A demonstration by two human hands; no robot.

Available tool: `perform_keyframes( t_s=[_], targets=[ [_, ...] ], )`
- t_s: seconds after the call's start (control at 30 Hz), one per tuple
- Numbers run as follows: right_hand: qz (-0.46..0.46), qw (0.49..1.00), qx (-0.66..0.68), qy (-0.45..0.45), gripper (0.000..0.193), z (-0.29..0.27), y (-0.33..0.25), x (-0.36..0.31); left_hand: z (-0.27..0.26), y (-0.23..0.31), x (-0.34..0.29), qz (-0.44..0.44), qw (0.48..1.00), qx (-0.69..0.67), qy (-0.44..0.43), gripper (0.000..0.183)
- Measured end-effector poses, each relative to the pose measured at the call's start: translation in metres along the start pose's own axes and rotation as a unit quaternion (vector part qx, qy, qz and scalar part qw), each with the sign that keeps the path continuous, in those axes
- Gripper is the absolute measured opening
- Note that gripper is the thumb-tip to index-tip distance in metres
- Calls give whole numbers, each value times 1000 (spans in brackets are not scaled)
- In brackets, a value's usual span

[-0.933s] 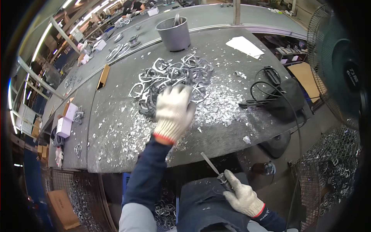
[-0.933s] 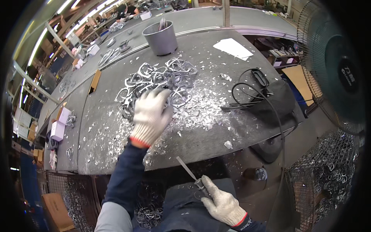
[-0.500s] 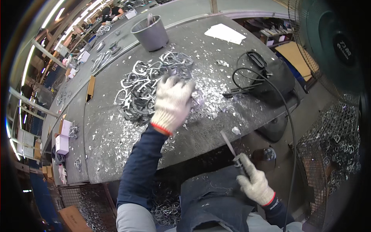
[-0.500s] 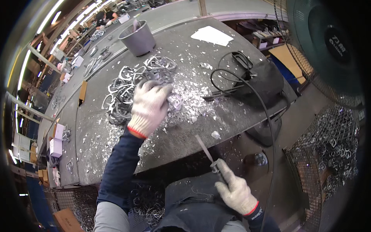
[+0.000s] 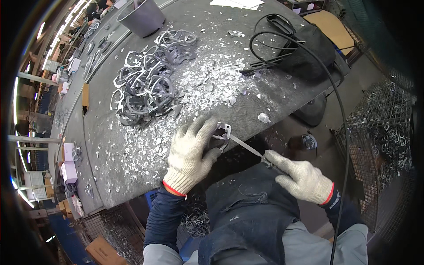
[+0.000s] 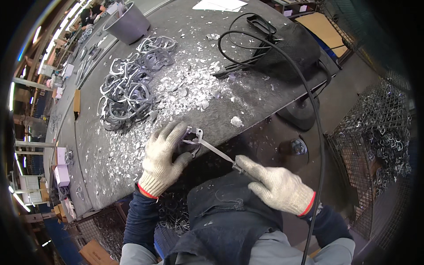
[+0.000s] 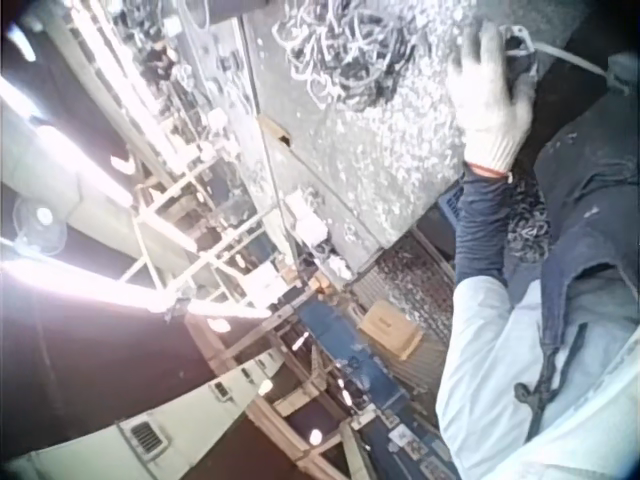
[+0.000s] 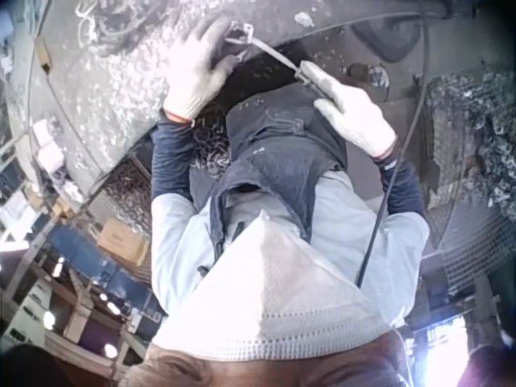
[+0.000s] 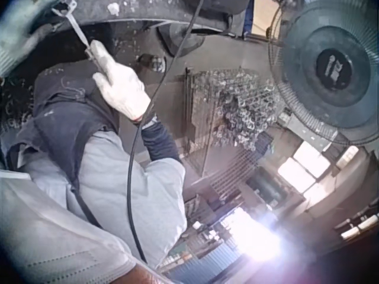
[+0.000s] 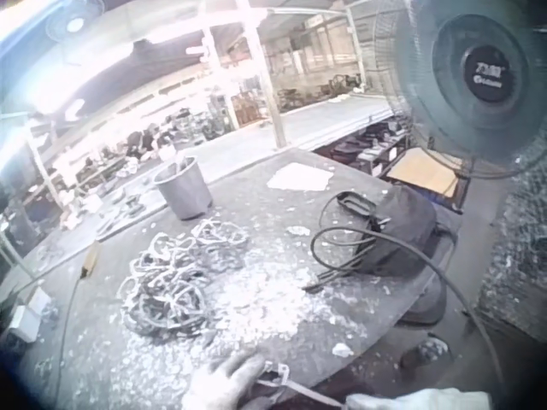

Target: The person files the edges of a small metal part by hand with a hand file to remove burrs and smooth the finish.

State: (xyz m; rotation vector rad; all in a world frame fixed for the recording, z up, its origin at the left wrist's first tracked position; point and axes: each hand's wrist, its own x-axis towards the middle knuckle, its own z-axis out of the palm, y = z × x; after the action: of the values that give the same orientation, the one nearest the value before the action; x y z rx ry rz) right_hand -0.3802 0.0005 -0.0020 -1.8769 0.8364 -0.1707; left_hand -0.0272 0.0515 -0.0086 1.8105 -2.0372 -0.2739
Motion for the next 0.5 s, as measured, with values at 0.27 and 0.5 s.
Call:
perform_keyframes(
  t_s=[0.27,0.5],
  targets=[
    [9,971,-227,-74,81,-35,-10,27,2,-8,2,-2,999,8,-32,87],
    [25,980,-131,-149,81,-63,-21,32,2,-7,4,1,999,12,-31,92]
  ],
)
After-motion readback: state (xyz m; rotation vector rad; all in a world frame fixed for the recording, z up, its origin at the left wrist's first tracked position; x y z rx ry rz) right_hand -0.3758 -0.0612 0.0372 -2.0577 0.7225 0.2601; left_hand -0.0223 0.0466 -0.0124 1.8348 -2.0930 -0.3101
